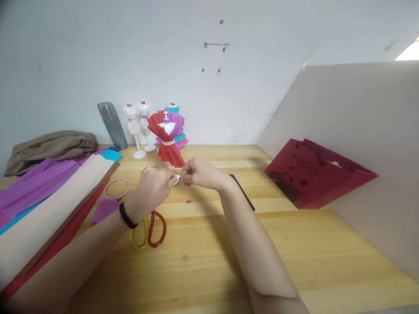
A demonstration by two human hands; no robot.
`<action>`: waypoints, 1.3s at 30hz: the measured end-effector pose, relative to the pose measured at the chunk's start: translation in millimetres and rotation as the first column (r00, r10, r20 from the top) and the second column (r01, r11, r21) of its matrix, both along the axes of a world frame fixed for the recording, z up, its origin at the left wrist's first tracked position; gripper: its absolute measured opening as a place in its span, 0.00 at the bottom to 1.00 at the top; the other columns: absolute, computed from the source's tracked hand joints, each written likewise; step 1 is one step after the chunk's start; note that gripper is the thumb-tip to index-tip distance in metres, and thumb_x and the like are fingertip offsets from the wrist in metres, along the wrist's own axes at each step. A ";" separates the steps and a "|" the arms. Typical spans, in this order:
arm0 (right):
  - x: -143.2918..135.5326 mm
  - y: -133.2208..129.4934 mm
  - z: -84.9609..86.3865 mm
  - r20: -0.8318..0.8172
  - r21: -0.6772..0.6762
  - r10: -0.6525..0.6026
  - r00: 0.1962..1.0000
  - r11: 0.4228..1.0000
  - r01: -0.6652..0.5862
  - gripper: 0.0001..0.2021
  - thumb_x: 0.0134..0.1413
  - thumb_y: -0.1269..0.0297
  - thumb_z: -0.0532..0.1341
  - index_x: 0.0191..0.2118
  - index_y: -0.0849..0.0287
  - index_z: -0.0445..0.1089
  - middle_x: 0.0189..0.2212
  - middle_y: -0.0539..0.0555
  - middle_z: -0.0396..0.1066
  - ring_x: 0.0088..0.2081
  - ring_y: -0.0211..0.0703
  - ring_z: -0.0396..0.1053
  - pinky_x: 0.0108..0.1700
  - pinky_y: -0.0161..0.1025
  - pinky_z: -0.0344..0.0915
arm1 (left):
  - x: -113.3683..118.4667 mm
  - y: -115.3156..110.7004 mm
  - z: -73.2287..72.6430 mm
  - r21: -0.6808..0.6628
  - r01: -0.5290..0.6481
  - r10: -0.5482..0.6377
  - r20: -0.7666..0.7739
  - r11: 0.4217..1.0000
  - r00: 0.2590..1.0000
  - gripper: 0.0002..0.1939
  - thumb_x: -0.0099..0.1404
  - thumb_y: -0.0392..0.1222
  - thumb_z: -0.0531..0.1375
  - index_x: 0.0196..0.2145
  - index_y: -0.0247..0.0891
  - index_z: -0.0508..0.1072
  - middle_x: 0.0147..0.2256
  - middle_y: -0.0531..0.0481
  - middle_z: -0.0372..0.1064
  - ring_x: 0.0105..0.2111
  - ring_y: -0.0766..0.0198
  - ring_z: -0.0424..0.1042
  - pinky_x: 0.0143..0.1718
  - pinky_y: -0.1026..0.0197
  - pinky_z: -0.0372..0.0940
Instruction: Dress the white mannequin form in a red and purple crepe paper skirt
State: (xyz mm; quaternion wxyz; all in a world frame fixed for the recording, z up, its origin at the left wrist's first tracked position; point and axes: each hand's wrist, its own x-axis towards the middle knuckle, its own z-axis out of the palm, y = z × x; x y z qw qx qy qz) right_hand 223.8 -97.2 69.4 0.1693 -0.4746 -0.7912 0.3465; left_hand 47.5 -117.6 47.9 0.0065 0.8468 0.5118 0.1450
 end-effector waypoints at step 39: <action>-21.4 -14.3 2.8 0.046 0.511 -0.044 0.998 0.860 0.015 0.06 0.51 0.65 0.65 0.31 0.63 0.75 0.27 0.53 0.69 0.29 0.38 0.63 0.32 0.36 0.55 | -44.0 16.7 30.5 -0.519 0.436 -0.015 0.630 0.735 0.776 0.05 0.55 0.38 0.61 0.25 0.34 0.75 0.25 0.50 0.73 0.28 0.67 0.71 0.32 0.65 0.64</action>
